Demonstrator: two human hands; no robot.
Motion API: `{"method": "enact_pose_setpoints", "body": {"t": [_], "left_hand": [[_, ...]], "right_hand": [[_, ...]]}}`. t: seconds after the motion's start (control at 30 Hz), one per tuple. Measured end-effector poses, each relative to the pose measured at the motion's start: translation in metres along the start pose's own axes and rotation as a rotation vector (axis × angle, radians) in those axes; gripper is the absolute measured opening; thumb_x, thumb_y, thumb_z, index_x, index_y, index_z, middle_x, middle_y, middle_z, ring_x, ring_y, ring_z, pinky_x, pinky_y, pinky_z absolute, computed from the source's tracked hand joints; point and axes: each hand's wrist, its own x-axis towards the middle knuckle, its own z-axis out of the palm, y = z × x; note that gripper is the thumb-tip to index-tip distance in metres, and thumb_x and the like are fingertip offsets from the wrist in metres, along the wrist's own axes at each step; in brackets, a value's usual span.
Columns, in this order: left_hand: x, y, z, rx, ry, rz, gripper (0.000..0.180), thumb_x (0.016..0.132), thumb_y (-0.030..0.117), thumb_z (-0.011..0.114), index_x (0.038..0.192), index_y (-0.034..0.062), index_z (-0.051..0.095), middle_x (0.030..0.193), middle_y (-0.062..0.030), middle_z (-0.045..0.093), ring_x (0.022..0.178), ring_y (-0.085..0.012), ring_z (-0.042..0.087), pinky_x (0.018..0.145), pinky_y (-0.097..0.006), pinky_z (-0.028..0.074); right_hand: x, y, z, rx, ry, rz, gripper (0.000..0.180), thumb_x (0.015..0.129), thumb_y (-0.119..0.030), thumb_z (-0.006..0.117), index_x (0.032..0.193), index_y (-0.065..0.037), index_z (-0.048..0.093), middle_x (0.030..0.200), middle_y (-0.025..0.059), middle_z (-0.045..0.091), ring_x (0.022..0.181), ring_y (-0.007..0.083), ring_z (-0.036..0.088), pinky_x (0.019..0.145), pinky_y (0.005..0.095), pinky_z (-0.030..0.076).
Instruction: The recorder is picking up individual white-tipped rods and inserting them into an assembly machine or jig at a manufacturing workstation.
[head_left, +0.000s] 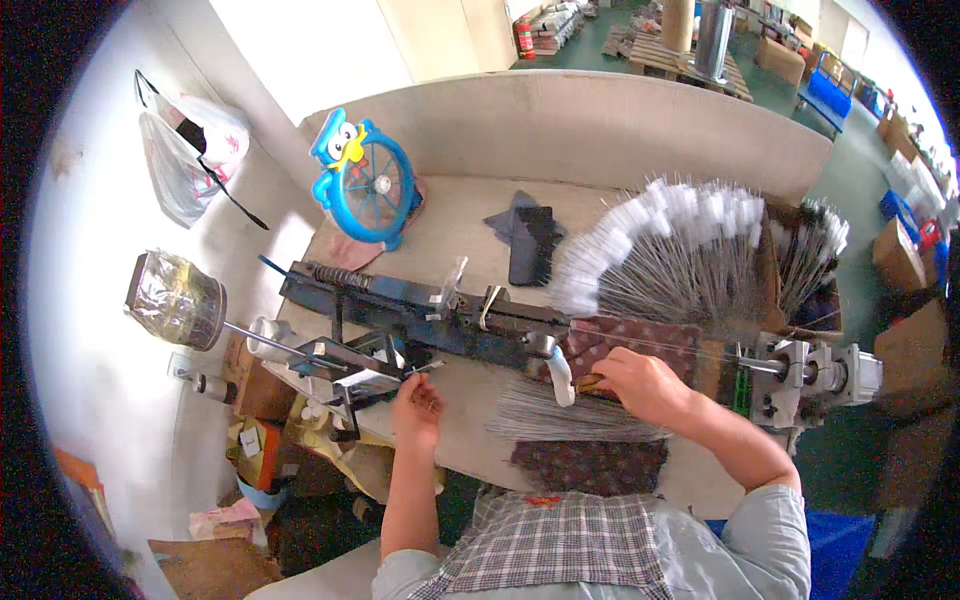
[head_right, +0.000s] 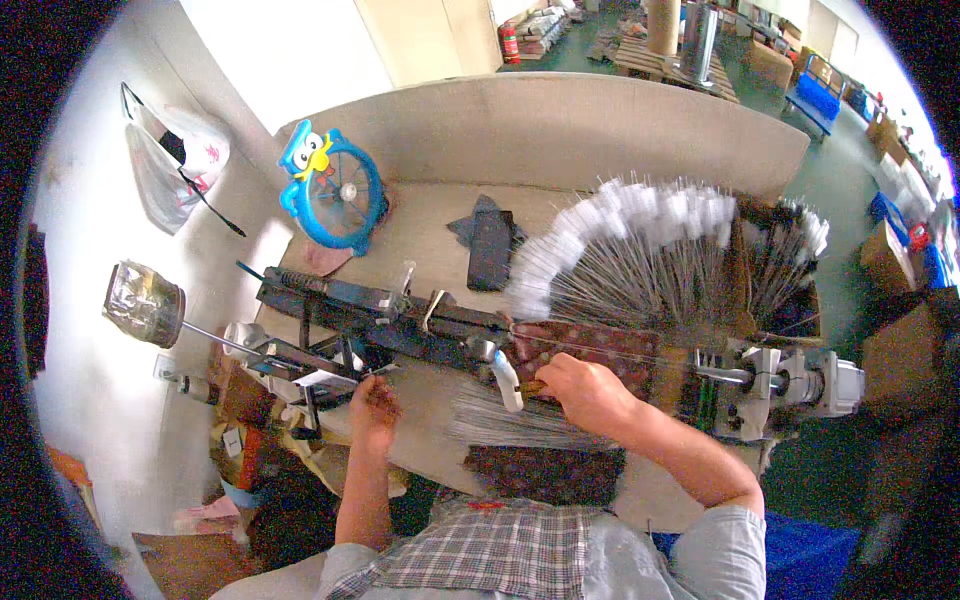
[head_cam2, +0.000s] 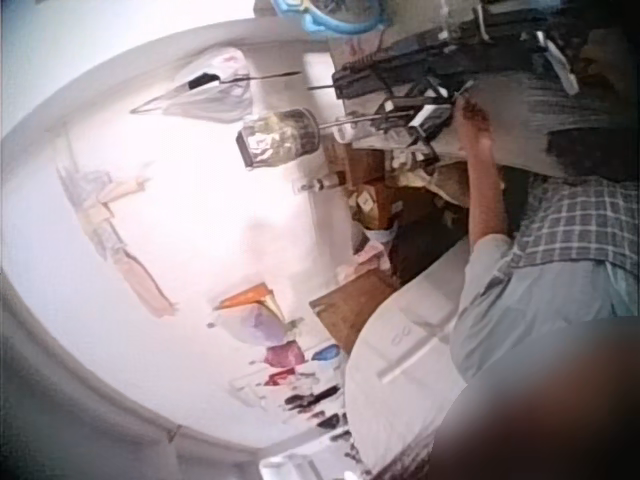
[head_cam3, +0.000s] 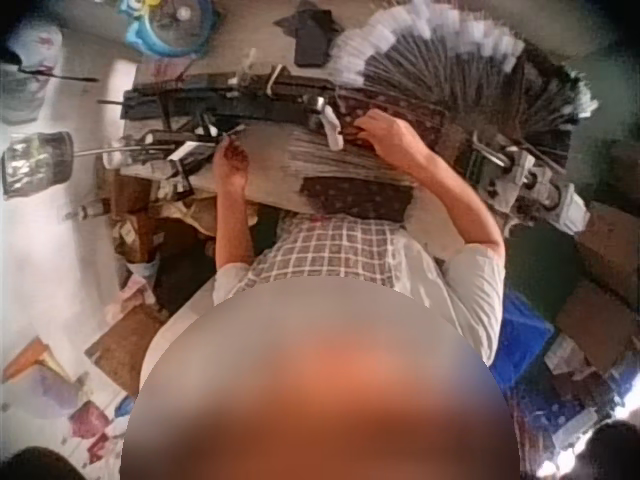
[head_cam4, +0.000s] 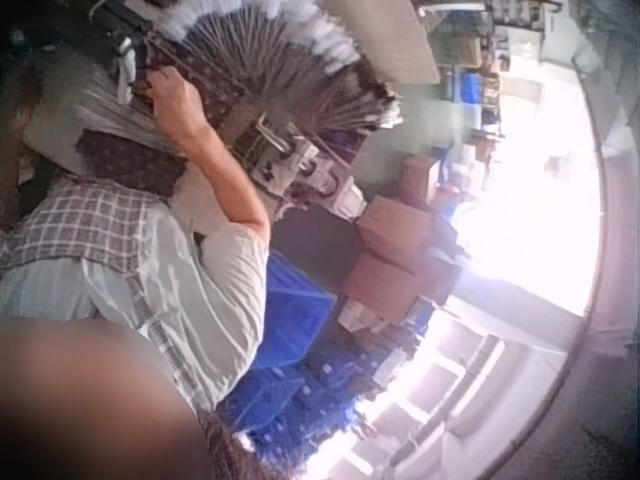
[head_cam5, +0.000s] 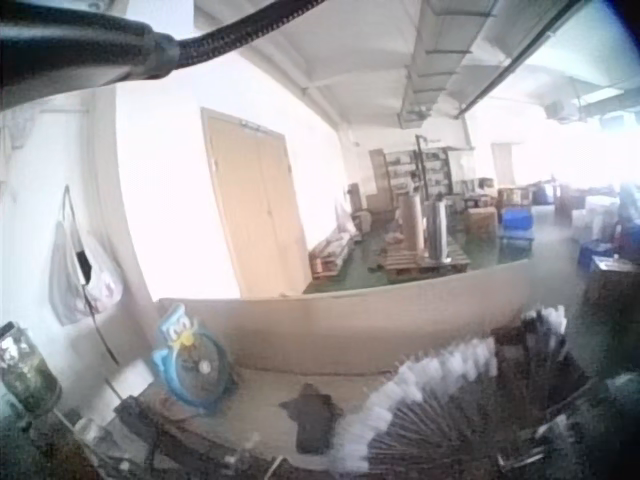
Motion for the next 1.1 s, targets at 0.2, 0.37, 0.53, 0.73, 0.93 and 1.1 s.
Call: {"method": "enact_pose_setpoints", "body": {"t": [0.2, 0.37, 0.53, 0.73, 0.93, 1.1], "left_hand": [[-0.043, -0.040, 0.046, 0.276, -0.226, 0.284, 0.014, 0.081, 0.018, 0.059, 0.079, 0.0044, 0.061, 0.068, -0.0021, 0.057, 0.061, -0.0126, 0.052, 0.058, -0.027, 0.042], [-0.109, -0.096, 0.155, 0.336, -0.595, 0.057, 0.014, 0.086, 0.014, 0.057, 0.087, 0.0008, 0.061, 0.076, -0.0068, 0.061, 0.066, -0.0120, 0.055, 0.061, -0.025, 0.044], [-0.096, -0.125, 0.179, 0.326, -0.683, 0.090, 0.018, 0.090, 0.016, 0.055, 0.094, -0.0003, 0.061, 0.083, -0.0095, 0.063, 0.063, -0.0104, 0.053, 0.057, -0.023, 0.043], [-0.092, -0.138, 0.187, 0.318, -0.669, 0.141, 0.017, 0.088, 0.015, 0.057, 0.095, 0.0009, 0.061, 0.084, -0.0086, 0.063, 0.062, -0.0108, 0.054, 0.056, -0.024, 0.045], [-0.092, -0.114, 0.180, 0.301, -0.447, 0.171, 0.015, 0.087, 0.015, 0.059, 0.094, 0.0021, 0.061, 0.080, -0.0051, 0.063, 0.059, -0.0095, 0.054, 0.051, -0.024, 0.044], [-0.098, -0.097, 0.180, 0.249, -0.460, 0.062, 0.014, 0.088, 0.018, 0.059, 0.090, 0.0037, 0.060, 0.077, -0.0049, 0.061, 0.056, -0.0102, 0.053, 0.049, -0.022, 0.042]], "right_hand": [[-0.010, -0.009, -0.041, -0.048, 0.184, -0.068, 0.024, 0.074, -0.008, 0.061, 0.098, -0.004, 0.059, 0.086, 0.0106, 0.057, 0.078, 0.0294, 0.058, 0.068, 0.0381, 0.049], [-0.007, 0.009, -0.054, -0.111, 0.435, 0.042, 0.016, 0.073, -0.017, 0.065, 0.085, -0.005, 0.064, 0.078, 0.0088, 0.062, 0.078, 0.0276, 0.059, 0.068, 0.0384, 0.049], [-0.026, 0.023, -0.057, 0.148, 0.378, 0.128, 0.019, 0.074, -0.016, 0.066, 0.089, -0.005, 0.065, 0.081, 0.0115, 0.063, 0.076, 0.0290, 0.060, 0.069, 0.0364, 0.049], [-0.035, 0.026, -0.067, 0.545, 0.271, 0.303, 0.019, 0.073, -0.018, 0.067, 0.088, -0.005, 0.065, 0.079, 0.0107, 0.062, 0.078, 0.0291, 0.059, 0.069, 0.0365, 0.048], [-0.029, 0.025, -0.064, -0.024, 0.359, -0.030, 0.017, 0.072, -0.018, 0.067, 0.086, -0.009, 0.064, 0.074, 0.0057, 0.057, 0.076, 0.0237, 0.057, 0.070, 0.0361, 0.047], [0.020, 0.013, -0.040, -0.286, 0.498, 0.026, 0.010, 0.073, -0.019, 0.062, 0.077, -0.010, 0.061, 0.075, 0.0033, 0.057, 0.079, 0.0227, 0.057, 0.069, 0.0347, 0.046]]}}
